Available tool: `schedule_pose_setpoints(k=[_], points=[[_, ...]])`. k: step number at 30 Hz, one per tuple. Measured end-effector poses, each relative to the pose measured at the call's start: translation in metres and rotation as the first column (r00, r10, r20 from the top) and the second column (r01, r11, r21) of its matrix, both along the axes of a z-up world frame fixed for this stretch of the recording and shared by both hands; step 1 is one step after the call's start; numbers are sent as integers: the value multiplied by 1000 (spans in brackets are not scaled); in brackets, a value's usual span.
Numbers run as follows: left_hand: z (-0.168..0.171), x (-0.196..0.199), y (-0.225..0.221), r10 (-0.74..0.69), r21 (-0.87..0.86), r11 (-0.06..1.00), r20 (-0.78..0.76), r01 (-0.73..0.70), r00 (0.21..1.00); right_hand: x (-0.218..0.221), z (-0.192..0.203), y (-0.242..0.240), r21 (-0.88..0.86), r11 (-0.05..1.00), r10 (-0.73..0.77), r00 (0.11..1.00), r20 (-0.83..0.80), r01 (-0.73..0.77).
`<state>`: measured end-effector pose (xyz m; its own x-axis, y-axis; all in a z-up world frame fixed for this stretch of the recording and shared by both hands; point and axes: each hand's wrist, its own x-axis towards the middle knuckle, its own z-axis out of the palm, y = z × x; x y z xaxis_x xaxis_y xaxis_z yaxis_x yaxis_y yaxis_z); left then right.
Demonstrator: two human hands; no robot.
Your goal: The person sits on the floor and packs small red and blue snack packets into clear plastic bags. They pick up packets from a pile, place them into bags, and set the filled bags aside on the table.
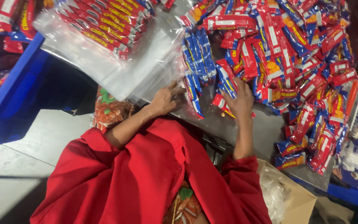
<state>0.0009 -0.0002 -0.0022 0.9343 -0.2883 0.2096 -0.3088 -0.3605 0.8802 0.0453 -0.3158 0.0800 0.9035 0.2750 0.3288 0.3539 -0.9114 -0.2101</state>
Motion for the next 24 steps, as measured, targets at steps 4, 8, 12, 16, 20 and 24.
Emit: schedule_pose_setpoints(k=[4,8,12,16,20,24], points=[[-7,3,1,-53,5,999,-73,54,996,5,7,-23,143,970,212,971,-110,-196],[-14,2,-3,-21,23,1000,35,20,999,0,27,-33,302,953,92,973,-211,-25],[-12,5,-2,-45,55,997,-43,47,998,-43,65,-20,732,654,187,897,-400,190],[-10,13,-6,-107,134,985,-41,112,993,-121,58,-7,810,301,491,646,-585,504],[-7,11,0,-165,122,979,-6,164,986,-138,27,6,651,380,457,478,-750,658],[5,-13,-15,-115,204,974,61,100,992,-107,9,35,685,325,473,515,-715,652]])
